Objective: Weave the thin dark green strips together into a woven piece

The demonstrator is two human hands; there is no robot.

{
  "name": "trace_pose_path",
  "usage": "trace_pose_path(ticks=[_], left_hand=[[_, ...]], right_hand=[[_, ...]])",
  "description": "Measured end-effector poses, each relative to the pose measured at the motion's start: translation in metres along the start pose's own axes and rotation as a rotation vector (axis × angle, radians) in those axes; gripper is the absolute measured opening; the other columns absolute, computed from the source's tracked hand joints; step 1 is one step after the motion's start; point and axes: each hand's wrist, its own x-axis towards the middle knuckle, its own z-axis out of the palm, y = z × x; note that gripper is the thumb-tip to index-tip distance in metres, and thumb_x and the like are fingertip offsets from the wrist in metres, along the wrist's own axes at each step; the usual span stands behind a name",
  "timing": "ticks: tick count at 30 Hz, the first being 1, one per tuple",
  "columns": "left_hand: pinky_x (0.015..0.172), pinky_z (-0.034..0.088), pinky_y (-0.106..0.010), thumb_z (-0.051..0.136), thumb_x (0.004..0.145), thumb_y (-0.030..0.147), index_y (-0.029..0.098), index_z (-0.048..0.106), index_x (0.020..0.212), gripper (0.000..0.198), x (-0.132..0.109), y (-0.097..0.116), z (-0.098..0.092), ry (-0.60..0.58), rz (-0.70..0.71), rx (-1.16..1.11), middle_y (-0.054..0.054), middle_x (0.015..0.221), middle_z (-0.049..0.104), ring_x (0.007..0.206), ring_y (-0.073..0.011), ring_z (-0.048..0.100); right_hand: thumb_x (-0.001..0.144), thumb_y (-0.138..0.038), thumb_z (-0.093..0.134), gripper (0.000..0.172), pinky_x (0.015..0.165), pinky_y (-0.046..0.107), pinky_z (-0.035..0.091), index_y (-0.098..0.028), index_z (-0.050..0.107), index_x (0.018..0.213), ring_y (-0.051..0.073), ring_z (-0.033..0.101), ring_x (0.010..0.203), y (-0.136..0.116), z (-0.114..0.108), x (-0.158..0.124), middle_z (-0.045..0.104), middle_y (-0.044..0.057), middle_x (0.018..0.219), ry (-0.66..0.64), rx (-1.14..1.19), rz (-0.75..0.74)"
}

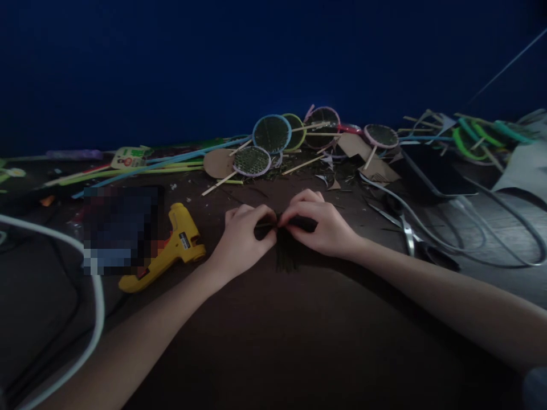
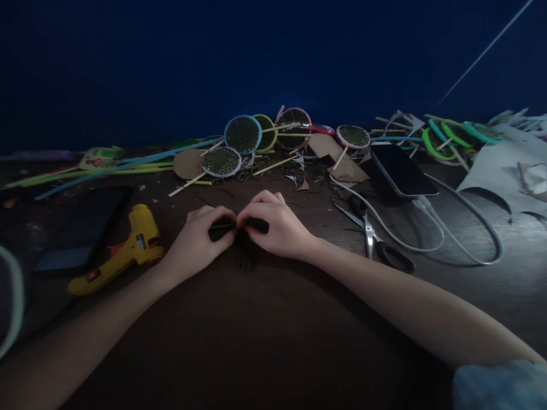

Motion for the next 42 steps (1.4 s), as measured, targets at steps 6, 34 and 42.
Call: trace_pose_path(ticks=[6, 34, 42], left_hand=[[0.089, 0.032, -0.039, 0.055, 0.073, 0.017, 0.024, 0.058, 0.086, 0.014, 0.000, -0.001, 0.000, -0.044, -0.010, -0.002, 0.002, 0.090, 0.064, 0.094, -0.0206, 0.054], [0.089, 0.031, -0.039, 0.062, 0.075, 0.018, 0.021, 0.040, 0.111, 0.042, -0.001, -0.004, 0.009, -0.004, 0.036, 0.035, 0.000, 0.090, 0.063, 0.096, -0.0207, 0.052], [0.085, 0.036, -0.037, 0.061, 0.075, 0.016, 0.021, 0.041, 0.112, 0.042, -0.003, -0.004, 0.009, 0.007, 0.092, 0.068, -0.001, 0.092, 0.061, 0.095, -0.0209, 0.053]], right_hand=[[0.073, -0.009, 0.049, 0.020, 0.075, 0.035, 0.035, -0.019, 0.066, 0.077, 0.018, 0.057, 0.084, 0.000, -0.001, -0.002, 0.062, 0.003, 0.075, 0.039, -0.036, -0.075], [0.072, -0.028, 0.063, 0.016, 0.071, 0.034, 0.038, -0.018, 0.056, 0.061, 0.018, 0.047, 0.075, 0.011, -0.005, 0.007, 0.051, 0.003, 0.072, -0.197, -0.188, 0.342], [0.076, -0.033, 0.060, 0.018, 0.078, 0.038, 0.038, -0.019, 0.060, 0.064, 0.021, 0.049, 0.084, 0.013, -0.007, 0.009, 0.054, 0.004, 0.081, -0.228, -0.141, 0.412]])
